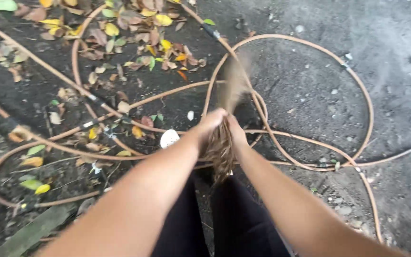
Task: The person sweeps fallen leaves across the ground into a pile using a stick broom.
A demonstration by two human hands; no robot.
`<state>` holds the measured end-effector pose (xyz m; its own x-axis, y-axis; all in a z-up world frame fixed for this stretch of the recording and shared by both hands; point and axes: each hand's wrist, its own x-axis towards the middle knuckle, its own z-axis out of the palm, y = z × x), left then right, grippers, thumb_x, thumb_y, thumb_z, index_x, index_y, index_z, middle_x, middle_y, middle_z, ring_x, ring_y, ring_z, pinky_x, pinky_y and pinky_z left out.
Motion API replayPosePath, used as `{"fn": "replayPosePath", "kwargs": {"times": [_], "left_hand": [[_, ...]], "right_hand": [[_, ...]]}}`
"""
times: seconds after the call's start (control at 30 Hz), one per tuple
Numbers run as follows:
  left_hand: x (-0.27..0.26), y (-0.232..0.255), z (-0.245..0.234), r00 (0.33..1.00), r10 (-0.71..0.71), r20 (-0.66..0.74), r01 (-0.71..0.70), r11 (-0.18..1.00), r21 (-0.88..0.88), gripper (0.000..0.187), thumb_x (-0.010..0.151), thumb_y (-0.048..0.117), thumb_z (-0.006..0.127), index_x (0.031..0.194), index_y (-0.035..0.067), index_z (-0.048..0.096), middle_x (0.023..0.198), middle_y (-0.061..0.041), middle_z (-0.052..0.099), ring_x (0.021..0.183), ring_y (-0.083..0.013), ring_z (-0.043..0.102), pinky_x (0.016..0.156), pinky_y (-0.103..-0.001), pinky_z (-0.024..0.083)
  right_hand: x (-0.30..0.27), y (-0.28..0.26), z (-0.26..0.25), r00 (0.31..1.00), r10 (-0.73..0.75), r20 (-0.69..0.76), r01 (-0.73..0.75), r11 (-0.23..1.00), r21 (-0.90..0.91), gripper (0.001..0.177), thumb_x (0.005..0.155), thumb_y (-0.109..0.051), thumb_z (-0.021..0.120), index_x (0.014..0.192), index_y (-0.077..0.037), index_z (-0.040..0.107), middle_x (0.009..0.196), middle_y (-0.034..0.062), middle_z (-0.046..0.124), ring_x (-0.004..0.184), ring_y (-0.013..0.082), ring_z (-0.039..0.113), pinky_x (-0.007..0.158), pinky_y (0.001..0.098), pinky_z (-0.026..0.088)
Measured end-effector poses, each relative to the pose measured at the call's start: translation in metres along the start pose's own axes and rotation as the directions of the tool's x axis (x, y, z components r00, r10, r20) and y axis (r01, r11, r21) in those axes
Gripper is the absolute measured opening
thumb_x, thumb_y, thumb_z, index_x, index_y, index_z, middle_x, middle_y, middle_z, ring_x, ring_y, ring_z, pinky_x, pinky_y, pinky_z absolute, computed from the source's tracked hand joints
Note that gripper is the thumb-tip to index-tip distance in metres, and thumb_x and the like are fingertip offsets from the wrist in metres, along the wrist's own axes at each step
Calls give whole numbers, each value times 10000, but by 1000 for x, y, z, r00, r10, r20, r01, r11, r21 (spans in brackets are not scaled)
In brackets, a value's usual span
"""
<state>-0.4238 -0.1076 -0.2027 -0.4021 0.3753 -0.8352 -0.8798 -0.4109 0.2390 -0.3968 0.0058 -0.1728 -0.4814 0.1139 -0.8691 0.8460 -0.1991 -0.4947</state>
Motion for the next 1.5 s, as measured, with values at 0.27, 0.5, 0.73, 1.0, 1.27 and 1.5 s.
{"fn": "replayPosePath", "kwargs": {"times": [0.27, 0.5, 0.73, 1.0, 1.27, 1.5], "left_hand": [[-56, 23, 17, 758, 520, -394, -322, 824, 467, 660, 974, 488, 516, 1215, -114, 643, 1122, -323, 699, 1091, -396, 669, 951, -442, 503], [-25, 55, -77, 988, 50, -145, -37, 995, 92, 558, 915, 358, 535, 1231, -94, 625, 1143, -317, 665, 995, -427, 679, 858, -549, 540], [-121, 82, -17, 632, 148, -761, -157, 986, 62, 606, 967, 456, 485, 1196, -95, 589, 1198, -294, 656, 1095, -406, 666, 955, -487, 514], [-73, 29, -26, 967, 172, 187, -53, 858, -511, 510, 973, 468, 554, 1277, 70, 652, 1212, -109, 688, 1076, -240, 649, 982, -380, 507], [-156, 46, -50, 930, 64, -361, -240, 850, -468, 576, 966, 481, 495, 1341, 52, 583, 1232, -176, 648, 1081, -277, 639, 913, -420, 512], [-105, 158, 16, 988, -50, -145, -13, 915, -403, 504, 895, 509, 608, 1188, 102, 659, 1085, -113, 689, 923, -263, 662, 824, -439, 526]], "right_hand": [[-41, -47, 15, 826, -215, 520, 304, 949, -90, 473, 1099, -270, 367, 1538, -105, 431, 1463, 89, 566, 1325, 181, 537, 1114, 330, 419], [-45, -35, 122, 981, 167, 99, -177, 978, 110, 431, 1038, -399, 466, 1293, -68, 570, 1057, 156, 670, 859, 279, 680, 731, 437, 584], [-42, -77, 121, 831, 310, 462, -174, 934, -313, 493, 1071, -449, 538, 1318, -31, 626, 1094, 137, 677, 906, 227, 664, 772, 385, 562], [-101, -80, 103, 987, -159, 10, 149, 902, -405, 466, 1067, -307, 355, 1425, -60, 522, 1294, 189, 658, 1178, 269, 622, 1002, 379, 493], [-44, -71, 123, 808, 168, 564, 338, 653, -678, 487, 1074, -352, 418, 1519, -161, 469, 1486, 130, 588, 1355, 213, 547, 1105, 335, 409], [-96, -208, 131, 948, 153, 280, -79, 962, -260, 480, 1026, -306, 401, 1475, -185, 523, 1237, 138, 671, 1116, 238, 649, 937, 360, 547]]}}
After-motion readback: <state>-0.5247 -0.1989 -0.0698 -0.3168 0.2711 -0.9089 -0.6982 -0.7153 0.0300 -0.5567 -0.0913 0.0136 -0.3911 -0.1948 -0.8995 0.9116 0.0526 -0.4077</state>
